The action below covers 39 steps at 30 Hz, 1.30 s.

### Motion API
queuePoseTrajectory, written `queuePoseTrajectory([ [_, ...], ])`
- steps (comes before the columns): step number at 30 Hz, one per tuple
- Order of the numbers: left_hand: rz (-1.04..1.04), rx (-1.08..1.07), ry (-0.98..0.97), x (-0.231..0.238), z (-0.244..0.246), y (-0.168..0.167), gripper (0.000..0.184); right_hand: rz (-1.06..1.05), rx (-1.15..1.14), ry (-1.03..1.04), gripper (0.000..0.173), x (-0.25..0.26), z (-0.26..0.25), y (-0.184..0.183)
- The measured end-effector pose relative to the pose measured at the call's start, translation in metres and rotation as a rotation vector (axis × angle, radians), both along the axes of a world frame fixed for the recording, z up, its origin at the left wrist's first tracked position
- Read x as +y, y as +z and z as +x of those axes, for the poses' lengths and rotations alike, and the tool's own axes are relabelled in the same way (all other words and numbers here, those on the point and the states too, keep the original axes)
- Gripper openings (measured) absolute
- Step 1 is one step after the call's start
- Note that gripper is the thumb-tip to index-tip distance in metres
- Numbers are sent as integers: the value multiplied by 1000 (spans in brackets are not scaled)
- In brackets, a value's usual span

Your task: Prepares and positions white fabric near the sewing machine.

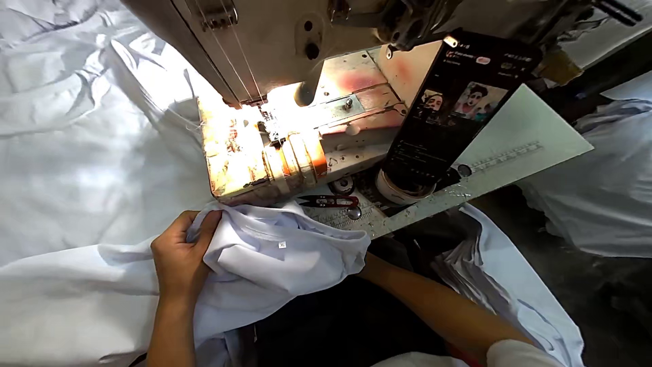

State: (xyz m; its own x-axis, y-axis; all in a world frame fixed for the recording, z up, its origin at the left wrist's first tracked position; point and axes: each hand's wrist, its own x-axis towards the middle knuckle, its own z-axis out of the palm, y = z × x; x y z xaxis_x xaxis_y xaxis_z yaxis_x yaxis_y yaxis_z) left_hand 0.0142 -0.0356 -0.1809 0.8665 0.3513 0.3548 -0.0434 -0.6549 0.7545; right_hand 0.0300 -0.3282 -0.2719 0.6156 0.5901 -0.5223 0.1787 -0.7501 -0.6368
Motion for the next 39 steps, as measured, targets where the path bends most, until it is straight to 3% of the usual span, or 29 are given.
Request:
queuePoseTrajectory([
  [4, -6, -18, 5, -3, -1, 1, 25, -160, 180, -18, 46, 8, 23, 13],
  [8, -10, -26, 4, -2, -1, 0, 25, -61, 102, -114, 42, 9, 8, 7],
  [11, -2, -15, 8, -2, -1, 1, 26, -183, 109, 56, 48, 9, 15, 22],
  [13, 0, -9, 11, -2, -1, 1, 25, -165, 77, 86, 47, 6, 13, 6],
  [18, 5, -4, 2, 1, -1, -2, 26, -73, 143, -72, 45, 5, 9, -12],
  [20, 6, 2, 6, 2, -1, -3, 26, -108, 188, -109, 45, 8, 12, 0],
  [23, -17, -2, 6, 3, -1, -4, 24, -265, 222, 56, 47, 11, 23, 32],
  [32, -18, 3, 10, 5, -1, -6, 25, 12, -178, 270, 47, -13, 3, -13],
  [35, -25, -4, 4, 4, -1, -6, 24, -35, -139, 221, 46, -16, 8, -10],
  [39, -22, -8, 9, 3, -1, -5, 23, -248, 112, 270, 48, -7, 31, 6],
])
